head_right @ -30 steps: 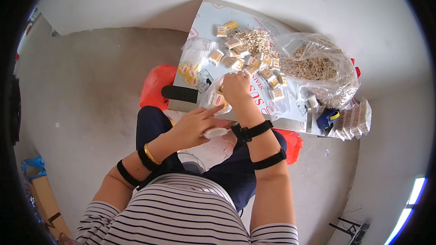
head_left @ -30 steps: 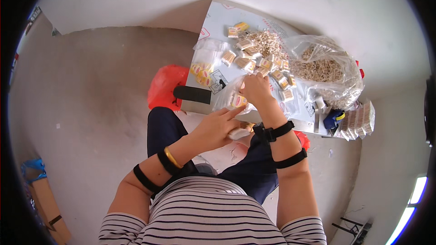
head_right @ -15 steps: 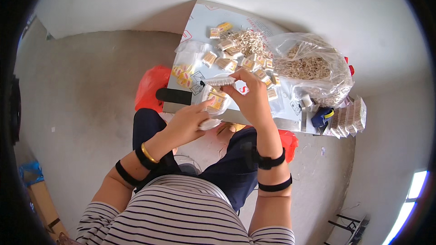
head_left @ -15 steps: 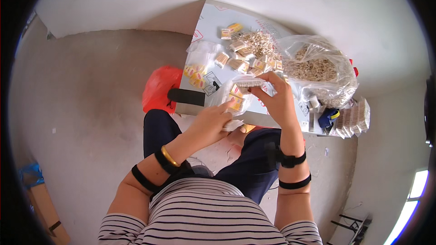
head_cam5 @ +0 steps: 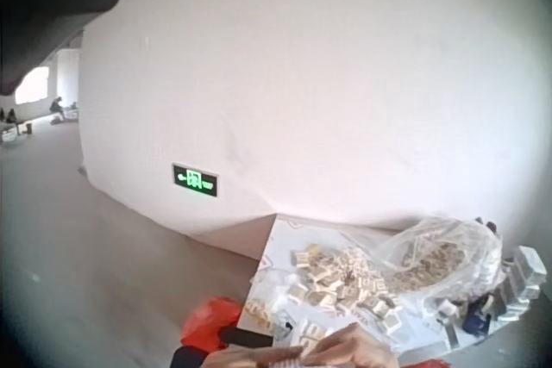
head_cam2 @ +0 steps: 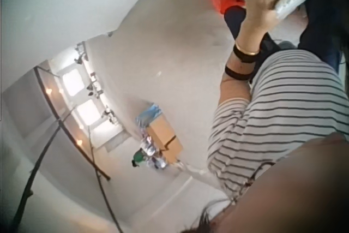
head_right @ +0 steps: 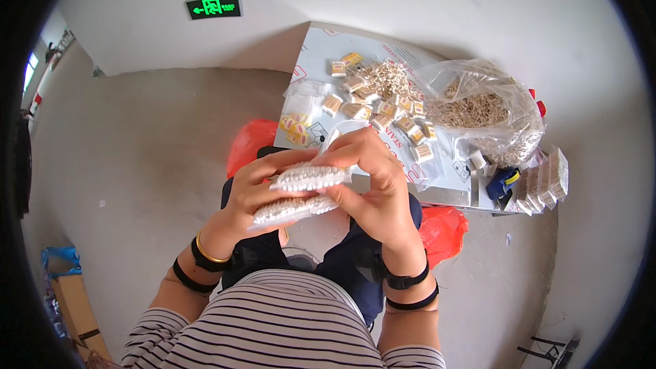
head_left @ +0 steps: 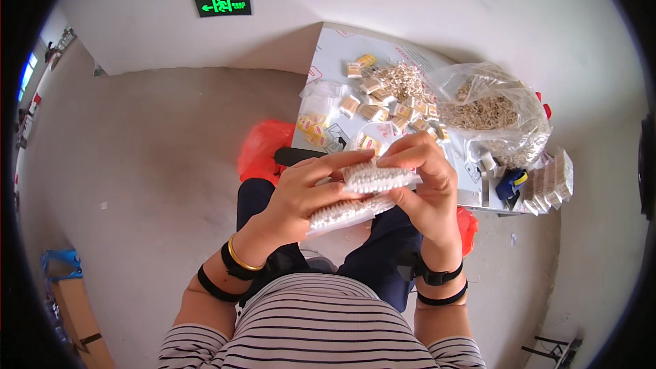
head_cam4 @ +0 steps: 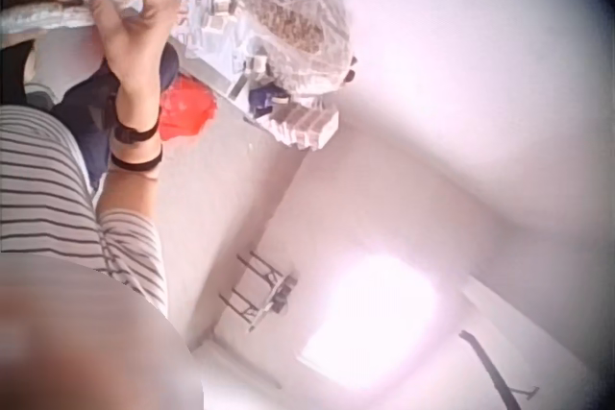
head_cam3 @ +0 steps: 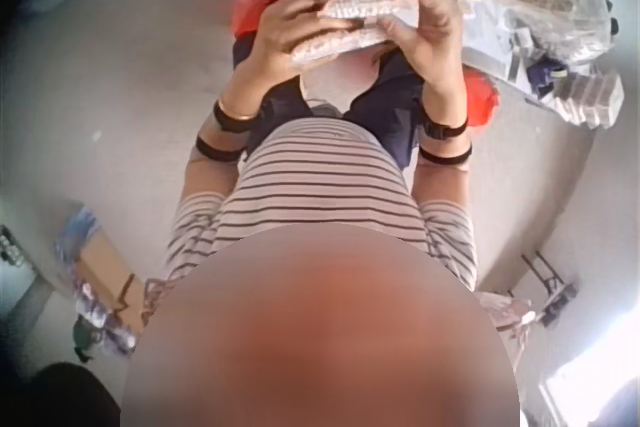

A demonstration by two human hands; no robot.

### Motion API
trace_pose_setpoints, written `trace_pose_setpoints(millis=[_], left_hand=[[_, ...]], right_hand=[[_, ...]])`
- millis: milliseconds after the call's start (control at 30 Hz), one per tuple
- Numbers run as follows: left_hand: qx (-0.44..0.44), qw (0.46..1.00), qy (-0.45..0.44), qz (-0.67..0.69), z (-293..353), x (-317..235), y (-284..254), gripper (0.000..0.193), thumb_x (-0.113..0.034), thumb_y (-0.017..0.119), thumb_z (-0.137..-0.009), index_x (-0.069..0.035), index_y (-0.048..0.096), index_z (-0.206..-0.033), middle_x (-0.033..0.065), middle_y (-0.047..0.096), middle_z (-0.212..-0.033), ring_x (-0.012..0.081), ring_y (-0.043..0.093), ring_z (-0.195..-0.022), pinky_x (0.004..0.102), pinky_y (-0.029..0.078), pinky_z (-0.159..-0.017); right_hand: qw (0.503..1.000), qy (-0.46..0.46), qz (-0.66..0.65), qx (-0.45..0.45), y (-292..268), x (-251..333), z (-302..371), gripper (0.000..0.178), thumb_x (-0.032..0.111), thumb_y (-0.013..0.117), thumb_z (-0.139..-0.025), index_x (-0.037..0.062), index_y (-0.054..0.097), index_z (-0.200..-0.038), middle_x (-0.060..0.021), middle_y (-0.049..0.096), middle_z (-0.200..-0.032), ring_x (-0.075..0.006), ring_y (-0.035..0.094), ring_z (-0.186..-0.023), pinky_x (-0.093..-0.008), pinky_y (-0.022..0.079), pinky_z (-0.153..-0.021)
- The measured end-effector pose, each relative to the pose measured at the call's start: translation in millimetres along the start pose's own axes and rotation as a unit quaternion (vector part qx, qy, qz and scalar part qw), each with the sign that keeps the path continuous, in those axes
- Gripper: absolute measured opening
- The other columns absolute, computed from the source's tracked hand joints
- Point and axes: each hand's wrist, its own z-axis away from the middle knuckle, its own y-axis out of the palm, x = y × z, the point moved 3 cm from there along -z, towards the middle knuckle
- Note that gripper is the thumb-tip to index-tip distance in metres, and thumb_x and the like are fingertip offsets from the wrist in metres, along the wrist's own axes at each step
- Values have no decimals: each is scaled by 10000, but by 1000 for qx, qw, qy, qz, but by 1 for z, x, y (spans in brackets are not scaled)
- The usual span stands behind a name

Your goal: The person packs small packets of cotton swabs into larger plastic bags and seals them by hand.

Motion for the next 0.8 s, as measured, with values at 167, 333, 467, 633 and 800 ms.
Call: trace_pose_setpoints(millis=[167,333,467,633,800], left_hand=[[-53,993,75,-77,-5,-18,-16,207,-207,805,-751,-54,694,-836,106,713,-1247,198,697,-840,322,533,-713],[-74,987,95,-109,-4,-28,-29,223,-192,806,-733,-66,622,-734,135,722,-1217,208,697,-822,329,534,-710],[-67,986,102,-114,0,-27,-34,295,-188,805,-747,-69,538,-705,164,723,-1204,235,702,-825,343,540,-706],[-65,988,107,-92,1,-26,-33,279,-200,789,-792,-58,549,-790,187,713,-1215,271,719,-895,355,549,-723],[-47,995,68,-62,1,-29,-31,226,-202,786,-798,-60,668,-928,194,702,-1232,286,720,-963,350,549,-763]], right_hand=[[999,-33,2,33,2,25,1,321,83,807,-751,43,735,-1061,-96,691,-1045,-246,639,-1001,-371,491,-907],[998,-61,5,-13,-2,41,3,294,90,824,-733,30,726,-1003,-96,699,-1018,-242,652,-955,-359,508,-861],[992,-111,63,-16,-1,49,-1,253,71,815,-732,36,727,-967,-85,705,-953,-235,654,-896,-351,507,-810],[989,-123,81,-14,5,58,-7,249,43,796,-726,43,730,-966,-85,716,-940,-239,650,-872,-348,499,-798],[987,-133,90,-11,6,59,-7,248,38,784,-730,44,728,-972,-83,723,-945,-235,650,-867,-348,494,-796]])
